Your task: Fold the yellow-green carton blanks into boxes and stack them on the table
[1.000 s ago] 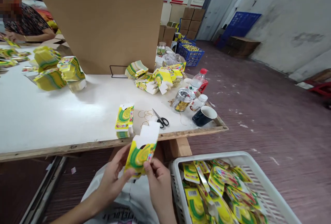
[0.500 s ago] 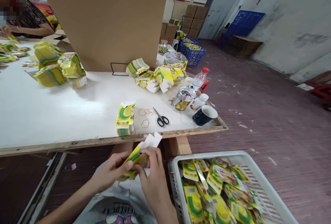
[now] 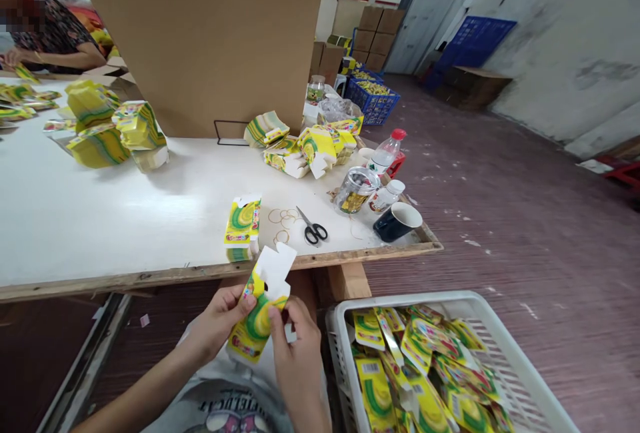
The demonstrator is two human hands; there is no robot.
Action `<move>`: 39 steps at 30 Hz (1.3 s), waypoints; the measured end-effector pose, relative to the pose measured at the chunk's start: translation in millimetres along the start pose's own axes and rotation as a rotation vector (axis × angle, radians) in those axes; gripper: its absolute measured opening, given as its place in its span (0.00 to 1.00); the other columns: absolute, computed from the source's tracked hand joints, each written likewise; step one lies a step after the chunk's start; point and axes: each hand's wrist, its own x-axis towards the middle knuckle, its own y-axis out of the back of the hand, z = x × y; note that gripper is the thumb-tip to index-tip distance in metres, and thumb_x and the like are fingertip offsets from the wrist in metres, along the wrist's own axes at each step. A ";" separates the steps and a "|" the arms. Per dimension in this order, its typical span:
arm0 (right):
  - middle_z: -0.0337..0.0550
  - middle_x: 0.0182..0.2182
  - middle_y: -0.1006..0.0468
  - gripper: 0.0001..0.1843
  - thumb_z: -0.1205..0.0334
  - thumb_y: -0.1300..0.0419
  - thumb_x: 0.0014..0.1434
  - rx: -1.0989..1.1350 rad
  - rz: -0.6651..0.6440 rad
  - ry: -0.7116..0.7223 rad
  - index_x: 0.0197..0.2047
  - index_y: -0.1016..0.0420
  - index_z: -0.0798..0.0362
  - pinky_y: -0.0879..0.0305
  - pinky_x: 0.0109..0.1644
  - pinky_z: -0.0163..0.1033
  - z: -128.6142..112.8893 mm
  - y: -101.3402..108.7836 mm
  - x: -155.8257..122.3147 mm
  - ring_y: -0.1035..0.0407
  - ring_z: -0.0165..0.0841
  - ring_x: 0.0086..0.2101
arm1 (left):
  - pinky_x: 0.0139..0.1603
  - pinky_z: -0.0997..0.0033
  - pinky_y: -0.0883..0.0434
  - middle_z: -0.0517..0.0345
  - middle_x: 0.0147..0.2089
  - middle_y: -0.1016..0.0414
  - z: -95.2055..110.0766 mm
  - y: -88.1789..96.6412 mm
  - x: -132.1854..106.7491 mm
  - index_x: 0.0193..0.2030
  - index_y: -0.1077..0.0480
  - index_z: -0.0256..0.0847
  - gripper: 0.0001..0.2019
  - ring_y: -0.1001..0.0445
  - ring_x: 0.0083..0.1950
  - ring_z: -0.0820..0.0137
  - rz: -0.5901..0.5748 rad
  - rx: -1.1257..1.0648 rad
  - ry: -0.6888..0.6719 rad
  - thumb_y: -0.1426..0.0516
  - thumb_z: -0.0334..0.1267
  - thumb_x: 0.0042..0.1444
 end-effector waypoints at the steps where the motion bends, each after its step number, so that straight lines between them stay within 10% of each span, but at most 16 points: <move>1: 0.41 0.29 0.24 0.11 0.57 0.42 0.66 -0.011 -0.019 -0.025 0.34 0.23 0.52 0.34 0.32 0.34 1.1 -0.3 -0.4 0.32 0.33 0.29 | 0.33 0.75 0.30 0.56 0.28 0.21 -0.7 -0.1 0.0 0.35 0.22 0.32 0.24 0.27 0.29 0.71 0.006 0.018 -0.012 0.33 0.57 0.49; 3: 0.39 0.25 0.26 0.14 0.55 0.41 0.65 -0.003 -0.010 -0.090 0.31 0.24 0.53 0.35 0.30 0.34 2.6 0.5 -0.1 0.34 0.32 0.26 | 0.35 0.74 0.29 0.55 0.30 0.21 0.1 0.7 -1.4 0.38 0.23 0.32 0.22 0.25 0.33 0.68 0.020 0.085 -0.054 0.32 0.53 0.51; 9: 0.49 0.46 0.19 0.24 0.56 0.39 0.65 0.337 -0.045 -0.131 0.62 0.35 0.49 0.26 0.42 0.39 6.4 10.9 5.5 0.23 0.38 0.41 | 0.50 0.65 0.28 0.47 0.49 0.20 16.0 4.8 -12.5 0.68 0.46 0.44 0.33 0.22 0.47 0.63 -0.097 0.311 -0.198 0.37 0.44 0.61; 16: 0.37 0.26 0.26 0.13 0.54 0.44 0.68 0.258 -0.209 -0.040 0.34 0.26 0.51 0.37 0.30 0.32 -1.5 28.2 11.5 0.32 0.30 0.27 | 0.37 0.77 0.31 0.56 0.42 0.21 19.9 6.1 -20.2 0.51 0.32 0.43 0.19 0.23 0.38 0.71 -0.334 0.108 -0.043 0.33 0.41 0.56; 21: 0.38 0.28 0.26 0.13 0.56 0.43 0.68 0.208 -0.120 0.012 0.33 0.25 0.50 0.35 0.33 0.33 -1.6 21.9 15.7 0.30 0.31 0.30 | 0.42 0.72 0.29 0.54 0.45 0.20 15.9 9.9 -16.6 0.68 0.46 0.50 0.38 0.21 0.44 0.66 -0.350 0.049 -0.011 0.32 0.42 0.55; 25: 0.45 0.40 0.19 0.15 0.54 0.41 0.67 0.247 -0.047 -0.042 0.55 0.25 0.46 0.28 0.42 0.38 4.2 20.1 14.2 0.23 0.37 0.39 | 0.43 0.69 0.27 0.51 0.44 0.19 11.5 5.8 -18.5 0.64 0.38 0.45 0.32 0.20 0.45 0.62 -0.254 0.132 -0.028 0.32 0.42 0.55; 29: 0.48 0.46 0.21 0.20 0.48 0.48 0.70 0.139 0.011 0.087 0.42 0.16 0.46 0.30 0.51 0.43 -2.2 34.7 10.9 0.27 0.42 0.48 | 0.45 0.71 0.26 0.48 0.55 0.23 6.9 -12.2 -28.1 0.56 0.28 0.44 0.19 0.22 0.51 0.61 0.019 0.246 -0.323 0.36 0.43 0.59; 35: 0.37 0.26 0.26 0.15 0.52 0.38 0.64 0.113 -0.141 -0.061 0.51 0.22 0.49 0.31 0.29 0.32 -16.2 42.8 14.9 0.30 0.32 0.26 | 0.43 0.72 0.24 0.48 0.57 0.24 8.4 -16.0 -31.6 0.58 0.28 0.46 0.18 0.21 0.47 0.64 -0.044 0.383 -0.320 0.39 0.38 0.61; 39: 0.41 0.30 0.20 0.21 0.51 0.36 0.60 0.152 -0.235 -0.148 0.54 0.25 0.50 0.30 0.30 0.33 -9.5 32.8 13.7 0.26 0.34 0.29 | 0.49 0.68 0.24 0.45 0.61 0.26 8.7 -10.9 -29.6 0.61 0.31 0.46 0.19 0.22 0.53 0.61 -0.050 0.401 -0.320 0.40 0.38 0.62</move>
